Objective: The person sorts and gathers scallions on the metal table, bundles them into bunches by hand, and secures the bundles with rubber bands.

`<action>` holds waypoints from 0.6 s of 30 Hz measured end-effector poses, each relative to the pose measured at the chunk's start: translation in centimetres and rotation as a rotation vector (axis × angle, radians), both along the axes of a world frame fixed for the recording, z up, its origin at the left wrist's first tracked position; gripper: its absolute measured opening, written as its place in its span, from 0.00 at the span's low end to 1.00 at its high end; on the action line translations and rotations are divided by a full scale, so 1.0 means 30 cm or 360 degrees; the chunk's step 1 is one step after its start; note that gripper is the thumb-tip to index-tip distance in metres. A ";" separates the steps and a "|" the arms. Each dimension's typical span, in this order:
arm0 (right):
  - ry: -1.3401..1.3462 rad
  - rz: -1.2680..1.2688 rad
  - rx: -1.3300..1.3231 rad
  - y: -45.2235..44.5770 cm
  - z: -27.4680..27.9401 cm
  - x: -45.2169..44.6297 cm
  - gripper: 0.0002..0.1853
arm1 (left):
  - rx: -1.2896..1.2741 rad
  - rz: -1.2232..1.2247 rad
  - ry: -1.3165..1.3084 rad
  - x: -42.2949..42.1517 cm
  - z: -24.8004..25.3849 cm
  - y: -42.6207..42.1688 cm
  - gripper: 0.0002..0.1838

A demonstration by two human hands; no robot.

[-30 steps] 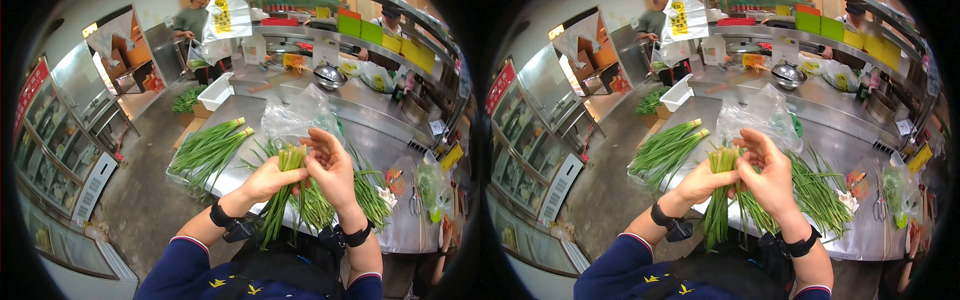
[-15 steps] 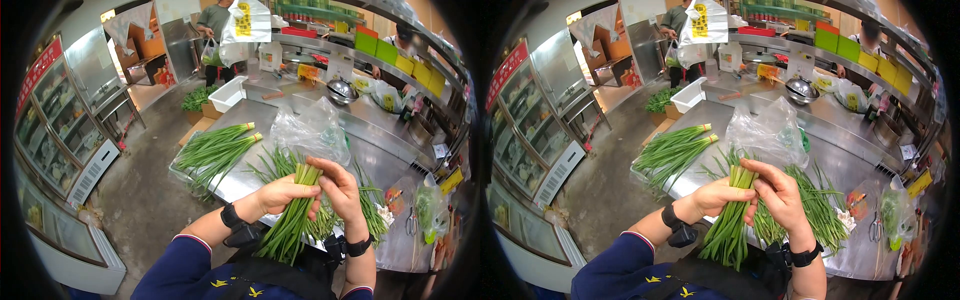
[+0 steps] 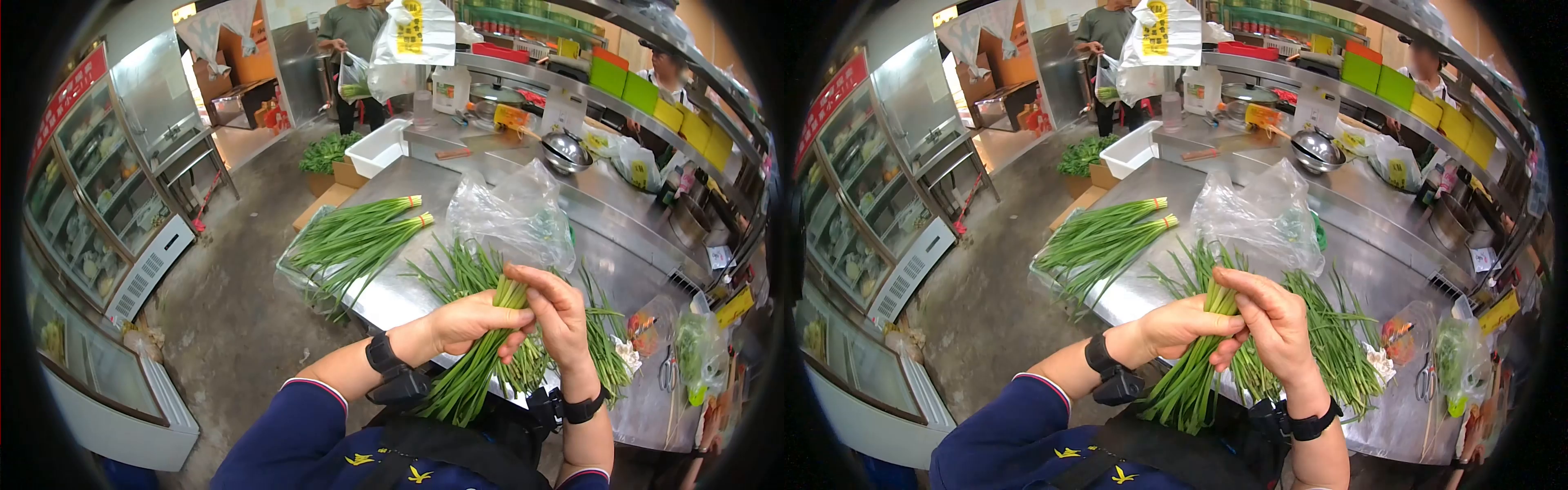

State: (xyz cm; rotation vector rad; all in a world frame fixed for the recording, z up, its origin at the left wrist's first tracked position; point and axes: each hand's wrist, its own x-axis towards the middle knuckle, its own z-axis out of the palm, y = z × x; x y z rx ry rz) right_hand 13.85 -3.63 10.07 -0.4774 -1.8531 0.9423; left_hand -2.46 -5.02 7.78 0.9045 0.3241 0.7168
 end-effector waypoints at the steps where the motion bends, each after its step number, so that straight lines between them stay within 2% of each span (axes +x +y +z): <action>1: -0.0072 0.0088 -0.0080 0.005 0.002 0.010 0.16 | 0.0001 -0.0017 -0.0023 0.001 -0.018 0.001 0.10; 3: -0.0149 0.0187 -0.0148 0.008 0.008 0.005 0.19 | 0.0014 -0.0022 -0.0049 -0.003 -0.017 0.005 0.11; 5: 0.0353 0.0153 -0.0411 -0.003 0.006 -0.015 0.32 | 0.0075 0.0048 -0.0044 -0.013 -0.001 0.001 0.08; 6: 0.0546 0.0181 -0.0501 0.000 0.020 -0.022 0.44 | 0.0139 0.0019 0.0014 -0.018 0.000 0.003 0.08; 7: 0.0541 0.0193 -0.0505 0.000 0.025 -0.013 0.44 | 0.0137 0.0033 0.0012 -0.020 0.002 -0.003 0.08; 9: 0.0101 0.0580 -0.0856 0.004 0.036 0.017 0.47 | 0.0364 -0.0105 0.0153 -0.014 0.017 -0.011 0.09; 10: 0.0086 0.0626 -0.0788 -0.015 0.040 -0.007 0.42 | 0.0299 -0.0124 0.0112 -0.005 0.016 -0.013 0.08; 11: 0.0084 0.0627 -0.0784 -0.025 0.051 -0.022 0.42 | 0.0303 -0.0123 0.0112 0.004 0.011 -0.012 0.08; 14: 0.0011 0.0404 -0.0960 -0.048 0.079 -0.041 0.27 | 0.0398 -0.0130 0.0200 0.010 0.005 -0.004 0.07; 17: 0.0042 0.0379 -0.0951 -0.053 0.093 -0.046 0.26 | 0.0315 -0.0065 0.0167 0.010 0.015 -0.024 0.09; 18: 0.0129 0.0400 -0.1012 -0.053 0.094 -0.046 0.24 | 0.0392 -0.0035 0.0112 -0.003 0.066 -0.050 0.16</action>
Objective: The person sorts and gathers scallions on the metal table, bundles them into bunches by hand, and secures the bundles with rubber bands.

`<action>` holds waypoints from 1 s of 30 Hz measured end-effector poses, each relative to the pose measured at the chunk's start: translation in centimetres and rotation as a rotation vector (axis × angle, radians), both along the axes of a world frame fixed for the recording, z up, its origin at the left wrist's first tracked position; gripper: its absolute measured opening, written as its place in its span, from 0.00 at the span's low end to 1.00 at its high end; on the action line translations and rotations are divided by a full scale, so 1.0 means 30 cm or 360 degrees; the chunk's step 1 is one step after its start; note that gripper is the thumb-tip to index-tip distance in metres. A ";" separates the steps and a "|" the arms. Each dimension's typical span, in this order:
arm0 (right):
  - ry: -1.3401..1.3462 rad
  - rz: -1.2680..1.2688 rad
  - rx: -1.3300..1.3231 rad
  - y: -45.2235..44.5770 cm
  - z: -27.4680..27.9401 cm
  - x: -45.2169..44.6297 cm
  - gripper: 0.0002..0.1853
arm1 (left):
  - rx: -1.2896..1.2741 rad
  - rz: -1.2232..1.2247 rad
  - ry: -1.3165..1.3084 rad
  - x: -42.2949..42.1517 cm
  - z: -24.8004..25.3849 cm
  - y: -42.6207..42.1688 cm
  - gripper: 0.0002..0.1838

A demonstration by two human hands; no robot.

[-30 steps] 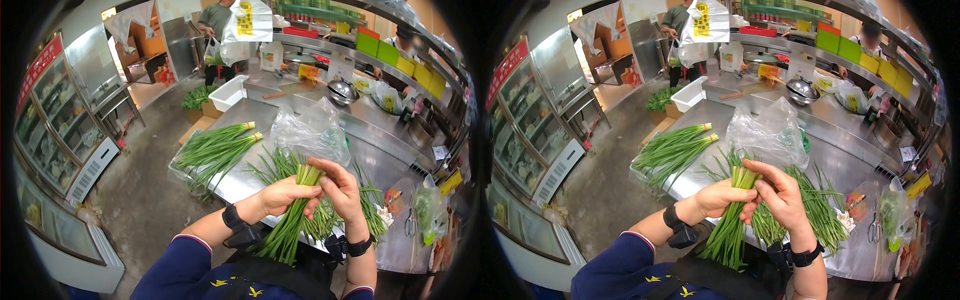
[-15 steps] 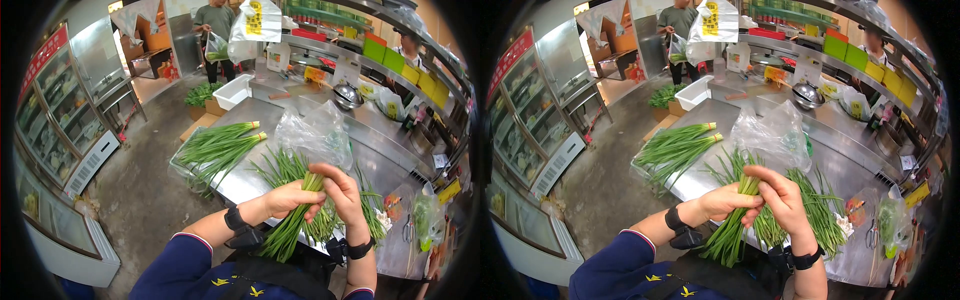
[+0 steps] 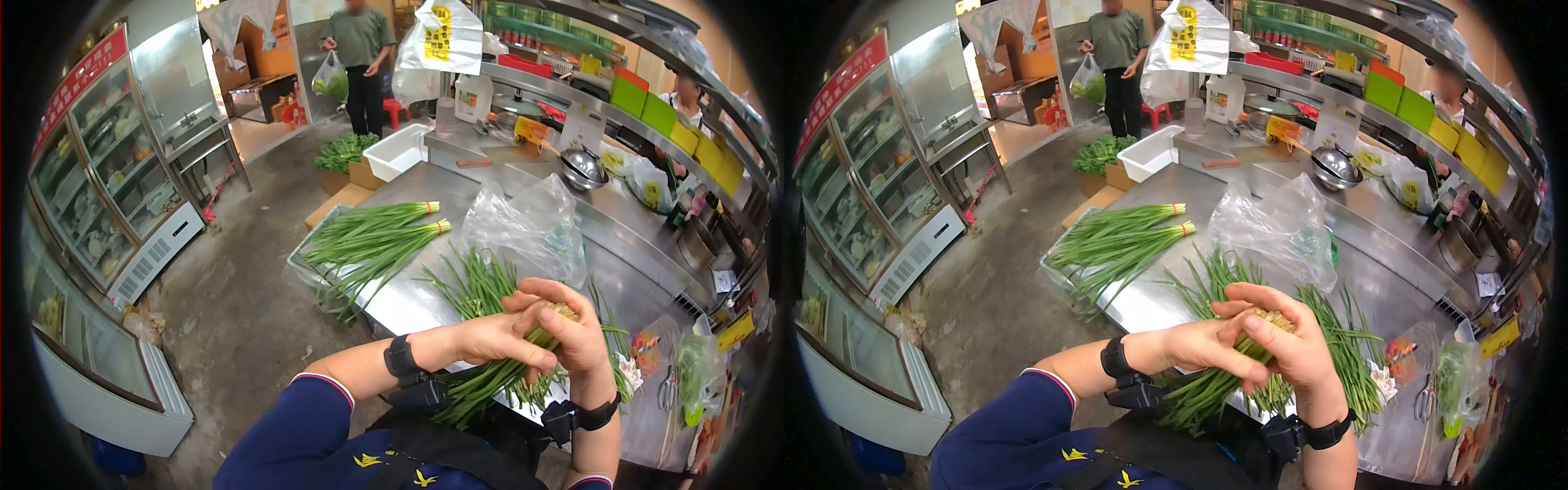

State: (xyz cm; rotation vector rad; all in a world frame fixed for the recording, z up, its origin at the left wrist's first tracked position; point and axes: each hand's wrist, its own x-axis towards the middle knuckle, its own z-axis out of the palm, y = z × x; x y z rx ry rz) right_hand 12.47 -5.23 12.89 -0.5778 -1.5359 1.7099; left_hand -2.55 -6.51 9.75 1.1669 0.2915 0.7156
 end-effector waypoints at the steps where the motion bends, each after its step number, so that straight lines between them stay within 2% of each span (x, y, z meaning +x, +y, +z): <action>1: 0.0003 0.0002 0.0002 -0.004 0.012 0.002 0.24 | 0.0002 0.0002 0.0003 -0.005 0.002 0.008 0.16; 3: 0.0063 0.0131 -0.0106 -0.015 0.051 0.009 0.24 | 0.0213 -0.0128 -0.0044 -0.018 -0.007 0.033 0.25; 4: 0.0053 0.0092 -0.0132 -0.019 0.060 0.001 0.30 | 0.0295 -0.0295 -0.0023 -0.031 -0.001 0.055 0.31; 5: 0.0056 0.0095 -0.0131 -0.016 0.064 -0.002 0.30 | 0.0296 -0.0293 -0.0020 -0.030 0.008 0.058 0.31; 7: 0.0097 0.0113 -0.0118 -0.008 0.073 -0.005 0.30 | 0.0155 -0.0361 -0.0241 -0.016 0.041 0.044 0.30; 8: 0.0025 0.0075 -0.0098 -0.010 0.087 -0.007 0.28 | -0.0043 -0.0237 -0.0158 -0.011 0.063 0.024 0.22; 9: 0.0024 0.0076 -0.0094 -0.008 0.094 -0.009 0.28 | -0.0038 -0.0237 -0.0159 -0.008 0.053 0.027 0.22; 11: -0.0157 0.0037 -0.0032 -0.007 0.102 -0.011 0.23 | -0.0301 -0.0187 -0.0191 0.000 0.019 0.037 0.16; 12: -0.0155 0.0023 0.0017 -0.008 0.098 -0.012 0.23 | -0.0353 -0.0036 -0.0173 0.004 0.033 0.019 0.13; 13: -0.0151 0.0022 0.0016 -0.008 0.089 -0.014 0.23 | -0.0355 -0.0037 -0.0169 0.003 0.029 0.015 0.13; 15: -0.0137 0.0025 0.0152 -0.011 0.064 -0.016 0.22 | -0.0092 0.0033 0.0072 0.007 0.008 0.006 0.13; 17: -0.0165 0.0025 0.0141 -0.024 0.068 -0.016 0.23 | -0.0049 0.0113 0.0079 0.014 0.007 -0.014 0.12; 20: -0.0180 0.0089 0.0135 -0.036 0.065 -0.015 0.22 | -0.0050 -0.0075 0.0062 0.008 0.008 -0.009 0.08; 24: -0.0015 -0.0048 0.0350 -0.063 0.070 -0.030 0.21 | 0.0007 -0.0141 0.0042 0.012 0.003 -0.019 0.11; 26: -0.0059 0.0212 0.0322 -0.036 0.047 -0.011 0.22 | 0.0039 -0.0101 0.0005 0.014 0.012 -0.031 0.10; 30: -0.0114 0.0252 0.0226 -0.021 0.047 -0.006 0.22 | 0.0034 -0.0039 -0.0037 0.023 -0.010 -0.027 0.10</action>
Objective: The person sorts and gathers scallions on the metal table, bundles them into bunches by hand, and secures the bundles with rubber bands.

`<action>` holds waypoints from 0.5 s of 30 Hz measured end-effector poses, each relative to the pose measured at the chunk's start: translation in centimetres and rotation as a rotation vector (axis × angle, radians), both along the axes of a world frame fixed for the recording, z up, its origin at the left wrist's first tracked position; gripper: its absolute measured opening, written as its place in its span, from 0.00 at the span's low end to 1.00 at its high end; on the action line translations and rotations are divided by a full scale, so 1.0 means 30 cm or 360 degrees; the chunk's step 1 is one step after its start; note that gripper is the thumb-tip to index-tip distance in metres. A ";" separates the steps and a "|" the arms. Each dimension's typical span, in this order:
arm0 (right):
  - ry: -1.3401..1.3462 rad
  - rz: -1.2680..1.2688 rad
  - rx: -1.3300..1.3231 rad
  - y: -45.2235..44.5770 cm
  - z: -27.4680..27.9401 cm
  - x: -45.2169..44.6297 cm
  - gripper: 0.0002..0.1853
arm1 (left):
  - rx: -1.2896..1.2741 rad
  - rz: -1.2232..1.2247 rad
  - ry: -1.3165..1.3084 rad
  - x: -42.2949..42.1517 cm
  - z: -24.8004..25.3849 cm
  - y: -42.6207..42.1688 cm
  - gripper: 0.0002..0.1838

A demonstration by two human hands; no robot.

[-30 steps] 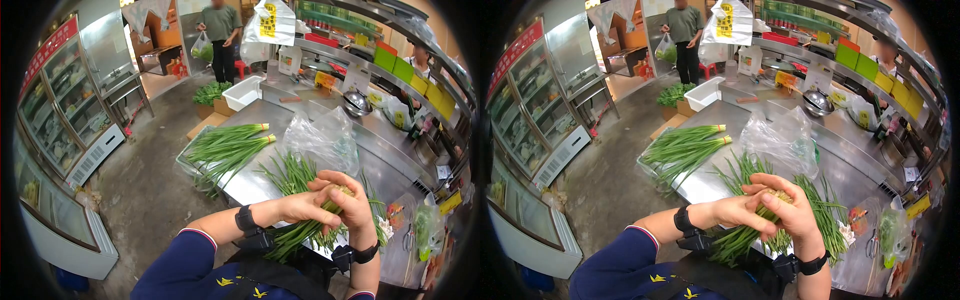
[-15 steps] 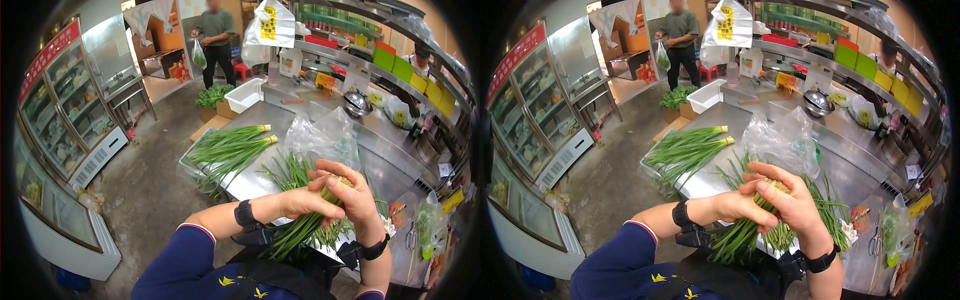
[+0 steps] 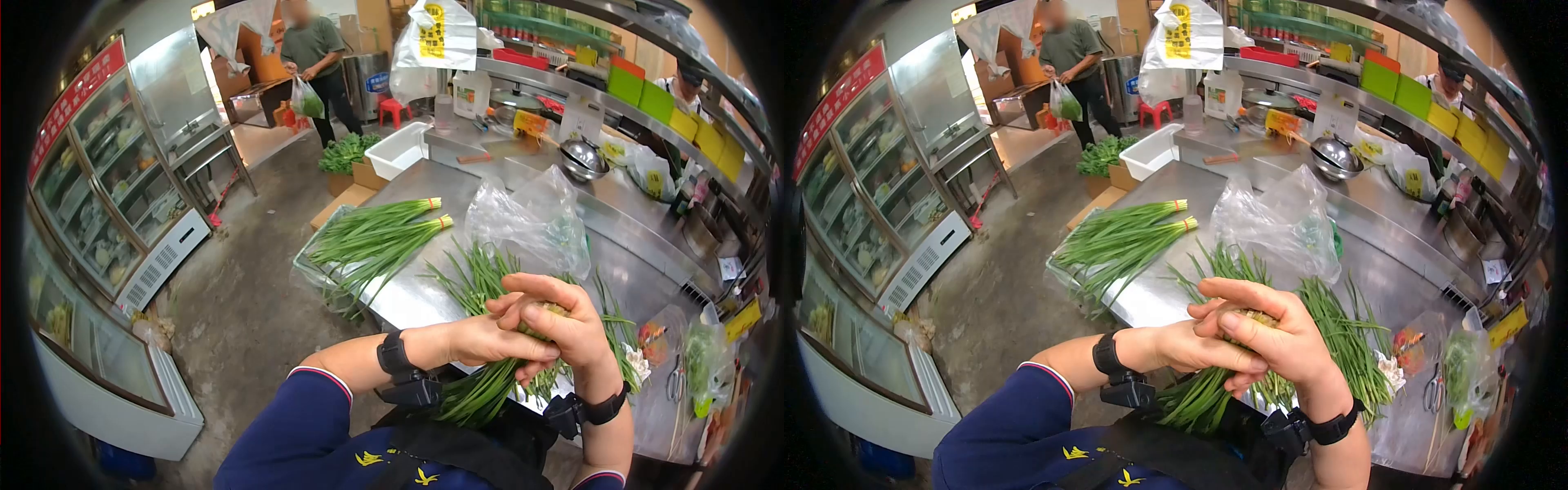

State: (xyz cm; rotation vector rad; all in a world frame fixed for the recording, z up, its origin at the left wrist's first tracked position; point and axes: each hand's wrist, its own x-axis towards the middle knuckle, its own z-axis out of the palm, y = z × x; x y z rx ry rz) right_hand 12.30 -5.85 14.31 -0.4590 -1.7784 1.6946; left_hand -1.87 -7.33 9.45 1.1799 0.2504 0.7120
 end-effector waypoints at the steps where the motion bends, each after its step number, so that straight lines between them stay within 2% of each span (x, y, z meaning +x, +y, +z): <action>1: -0.0049 0.0023 0.0003 0.006 0.003 -0.001 0.24 | -0.0009 -0.0009 0.0000 -0.004 -0.002 0.005 0.10; 3: -0.0096 -0.0008 -0.0028 0.024 0.000 -0.007 0.27 | 0.0030 -0.0047 0.0148 -0.022 0.008 0.023 0.10; 4: 0.0234 -0.0004 -0.0009 0.047 -0.018 -0.023 0.31 | 0.0172 0.0045 0.0098 -0.037 0.046 0.027 0.08; 5: 0.0558 -0.0003 0.0032 0.069 -0.035 -0.020 0.35 | 0.0106 0.0139 0.0093 -0.056 0.044 0.043 0.07; 6: 0.0560 -0.0047 0.0033 0.086 -0.042 0.004 0.35 | 0.0042 0.0233 -0.0010 -0.073 0.061 0.059 0.08; 8: 0.0563 -0.0094 -0.0380 0.117 -0.055 0.041 0.43 | 0.0048 0.0293 -0.0203 -0.109 0.078 0.106 0.13; 9: 0.0572 -0.0100 -0.0368 0.123 -0.083 0.033 0.43 | -0.0010 0.0331 -0.0270 -0.120 0.080 0.122 0.15; 11: 0.0067 -0.0142 -0.0395 0.108 -0.172 -0.010 0.45 | 0.0033 0.0361 -0.0241 -0.136 0.074 0.154 0.15; 13: -0.0054 0.0024 -0.0160 0.071 -0.232 -0.033 0.45 | 0.0069 0.0393 -0.0221 -0.144 0.070 0.174 0.15; 15: -0.0075 0.0035 -0.0218 0.040 -0.217 -0.052 0.40 | 0.0134 0.0475 -0.0158 -0.142 0.063 0.184 0.15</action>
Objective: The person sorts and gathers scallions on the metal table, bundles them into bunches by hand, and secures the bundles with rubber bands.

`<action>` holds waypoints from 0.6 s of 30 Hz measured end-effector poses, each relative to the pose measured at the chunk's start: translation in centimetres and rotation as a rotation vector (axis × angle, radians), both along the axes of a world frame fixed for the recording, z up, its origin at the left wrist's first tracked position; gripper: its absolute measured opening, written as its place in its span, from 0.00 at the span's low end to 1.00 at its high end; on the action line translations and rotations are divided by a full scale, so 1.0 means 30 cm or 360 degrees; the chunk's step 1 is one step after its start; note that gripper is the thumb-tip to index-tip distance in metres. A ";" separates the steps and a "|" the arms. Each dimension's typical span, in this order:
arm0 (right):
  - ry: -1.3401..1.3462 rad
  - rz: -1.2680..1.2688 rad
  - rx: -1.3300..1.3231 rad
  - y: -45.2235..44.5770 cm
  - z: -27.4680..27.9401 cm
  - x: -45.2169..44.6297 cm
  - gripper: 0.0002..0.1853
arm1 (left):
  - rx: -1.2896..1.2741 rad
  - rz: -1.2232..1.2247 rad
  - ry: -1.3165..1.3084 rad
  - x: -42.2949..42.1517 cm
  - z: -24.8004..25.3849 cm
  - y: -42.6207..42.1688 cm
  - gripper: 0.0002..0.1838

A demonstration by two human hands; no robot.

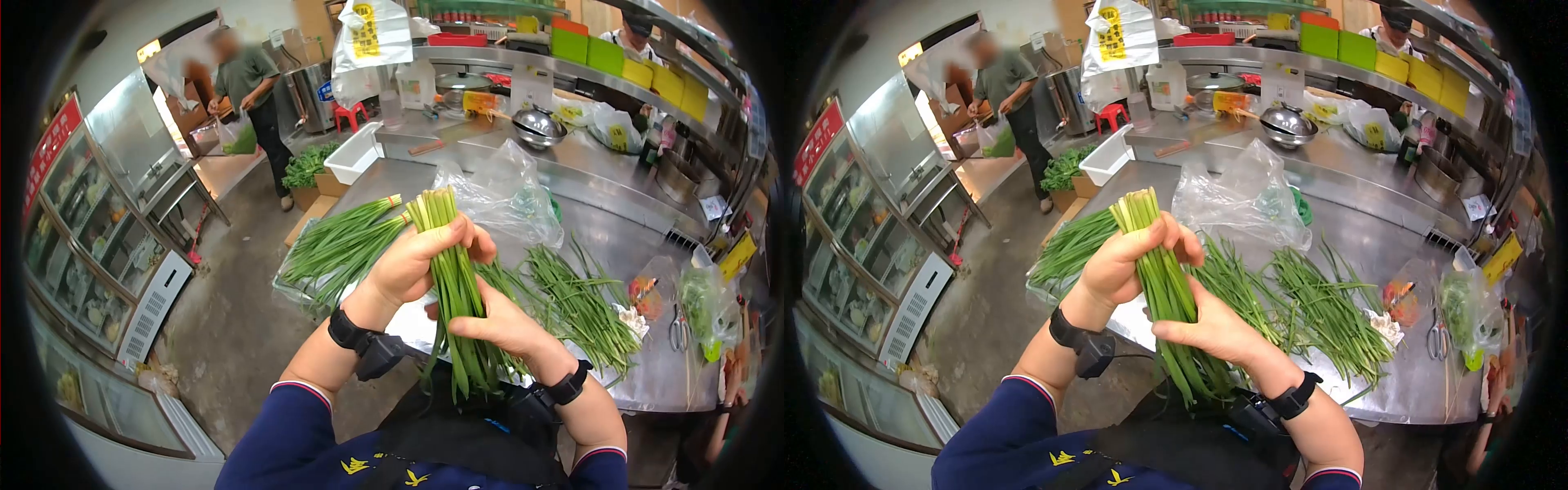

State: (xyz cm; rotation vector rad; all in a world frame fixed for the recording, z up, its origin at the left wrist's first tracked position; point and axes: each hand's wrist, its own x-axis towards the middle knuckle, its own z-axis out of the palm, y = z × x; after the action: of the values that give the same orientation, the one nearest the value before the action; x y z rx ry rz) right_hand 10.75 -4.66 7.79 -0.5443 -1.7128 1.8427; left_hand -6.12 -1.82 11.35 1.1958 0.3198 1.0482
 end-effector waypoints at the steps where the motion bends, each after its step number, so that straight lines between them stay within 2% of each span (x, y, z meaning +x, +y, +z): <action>1: 0.0032 -0.0017 -0.0075 -0.005 0.003 -0.006 0.36 | -0.0008 -0.0010 0.0008 0.004 0.001 0.002 0.15; 3: -0.0002 -0.0011 -0.0250 0.001 -0.009 -0.002 0.30 | 0.0045 0.0145 -0.0057 0.015 -0.003 0.008 0.14; 4: -0.0060 0.0012 -0.0351 0.011 -0.023 0.002 0.28 | 0.0024 0.0091 -0.0194 0.014 -0.011 0.025 0.15; 6: -0.0043 0.0100 -0.0385 0.000 -0.044 0.008 0.25 | -0.0075 0.0052 -0.0346 -0.020 0.010 0.035 0.15; 8: -0.0090 0.0229 -0.0511 -0.028 -0.065 0.009 0.23 | -0.0110 0.0171 -0.0410 -0.060 0.041 0.036 0.14; 12: -0.0152 0.0182 -0.0543 -0.063 -0.101 0.046 0.13 | -0.0262 0.0394 -0.0581 -0.122 0.072 0.045 0.13; 13: -0.0228 0.0197 -0.0300 -0.068 -0.113 0.061 0.14 | -0.0267 0.0207 -0.0763 -0.158 0.063 0.064 0.12; 14: -0.0218 0.0197 -0.0316 -0.080 -0.133 0.081 0.14 | -0.0272 0.0020 -0.0946 -0.189 0.060 0.076 0.11; 16: -0.0308 0.0209 -0.0485 -0.109 -0.181 0.129 0.15 | -0.0243 -0.0024 -0.1113 -0.229 0.089 0.064 0.10; 18: -0.0288 0.0248 -0.0445 -0.132 -0.219 0.196 0.22 | -0.0157 -0.0023 -0.1184 -0.283 0.104 0.056 0.11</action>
State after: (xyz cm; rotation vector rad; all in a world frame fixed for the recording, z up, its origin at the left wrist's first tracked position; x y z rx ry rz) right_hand 16.64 -8.62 1.23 -0.7263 -1.6606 2.2233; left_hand -14.62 -0.13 14.47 0.6515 -0.2176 1.3661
